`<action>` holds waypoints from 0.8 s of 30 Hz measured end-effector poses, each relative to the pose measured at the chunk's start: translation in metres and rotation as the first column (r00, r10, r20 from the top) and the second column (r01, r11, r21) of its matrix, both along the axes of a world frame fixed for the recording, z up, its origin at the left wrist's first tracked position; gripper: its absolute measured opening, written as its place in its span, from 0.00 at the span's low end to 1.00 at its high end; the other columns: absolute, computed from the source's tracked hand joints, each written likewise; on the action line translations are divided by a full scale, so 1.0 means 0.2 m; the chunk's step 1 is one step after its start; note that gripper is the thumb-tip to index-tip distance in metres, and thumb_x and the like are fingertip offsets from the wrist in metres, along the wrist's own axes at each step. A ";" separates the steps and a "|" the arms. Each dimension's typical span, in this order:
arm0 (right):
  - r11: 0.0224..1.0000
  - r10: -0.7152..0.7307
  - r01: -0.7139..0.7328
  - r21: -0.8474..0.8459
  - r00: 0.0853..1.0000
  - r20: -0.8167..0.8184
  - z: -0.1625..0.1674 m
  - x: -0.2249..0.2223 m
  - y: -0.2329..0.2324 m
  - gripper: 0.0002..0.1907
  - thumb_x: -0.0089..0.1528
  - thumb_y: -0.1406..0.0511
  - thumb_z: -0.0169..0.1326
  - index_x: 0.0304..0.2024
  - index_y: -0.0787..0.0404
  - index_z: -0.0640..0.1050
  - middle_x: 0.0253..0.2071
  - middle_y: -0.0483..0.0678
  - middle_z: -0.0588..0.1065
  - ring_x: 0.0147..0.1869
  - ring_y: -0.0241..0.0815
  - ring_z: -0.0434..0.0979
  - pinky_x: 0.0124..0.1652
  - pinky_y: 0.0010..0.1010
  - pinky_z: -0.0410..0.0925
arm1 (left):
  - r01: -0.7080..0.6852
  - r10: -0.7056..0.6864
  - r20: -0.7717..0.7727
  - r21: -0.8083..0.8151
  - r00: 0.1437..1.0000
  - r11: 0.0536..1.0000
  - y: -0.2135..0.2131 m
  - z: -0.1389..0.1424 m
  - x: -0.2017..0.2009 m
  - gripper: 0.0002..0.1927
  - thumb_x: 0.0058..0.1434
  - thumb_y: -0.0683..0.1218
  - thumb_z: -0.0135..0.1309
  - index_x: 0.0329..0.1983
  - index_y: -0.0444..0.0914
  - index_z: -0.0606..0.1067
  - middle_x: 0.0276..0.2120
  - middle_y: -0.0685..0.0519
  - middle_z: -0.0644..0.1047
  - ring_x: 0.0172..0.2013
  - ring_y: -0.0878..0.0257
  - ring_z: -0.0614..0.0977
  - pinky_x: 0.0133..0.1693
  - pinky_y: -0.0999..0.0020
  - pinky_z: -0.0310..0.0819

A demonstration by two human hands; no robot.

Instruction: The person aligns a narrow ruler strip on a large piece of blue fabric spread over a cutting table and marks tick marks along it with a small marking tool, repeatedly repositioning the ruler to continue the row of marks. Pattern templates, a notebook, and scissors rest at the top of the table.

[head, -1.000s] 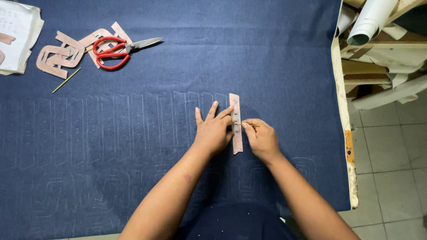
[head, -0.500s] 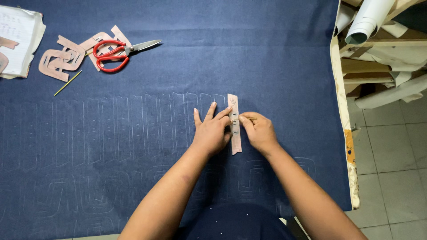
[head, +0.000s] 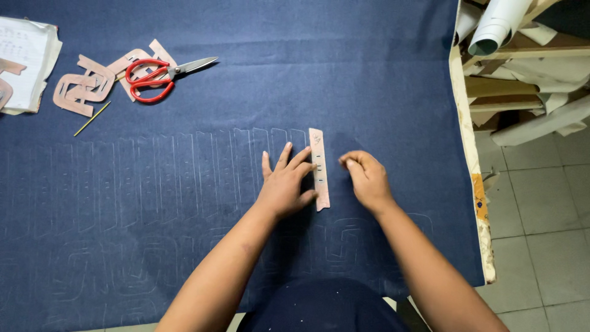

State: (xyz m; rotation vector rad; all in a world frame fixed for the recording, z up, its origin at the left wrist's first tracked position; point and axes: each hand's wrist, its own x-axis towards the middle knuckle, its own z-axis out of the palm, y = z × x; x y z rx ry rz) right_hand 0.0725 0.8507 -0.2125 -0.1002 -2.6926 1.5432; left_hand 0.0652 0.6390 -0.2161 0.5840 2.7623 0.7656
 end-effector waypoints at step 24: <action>0.869 0.243 -0.265 0.418 0.964 0.107 -0.13 0.23 0.22 0.31 0.56 0.60 0.64 0.63 0.50 0.76 0.51 0.48 0.70 0.56 0.46 0.71 0.56 0.36 0.66 | 0.022 0.002 -0.144 0.167 0.990 0.986 0.19 -0.13 0.01 0.23 0.64 0.44 0.53 0.63 0.49 0.73 0.69 0.63 0.67 0.74 0.52 0.56 0.67 0.27 0.28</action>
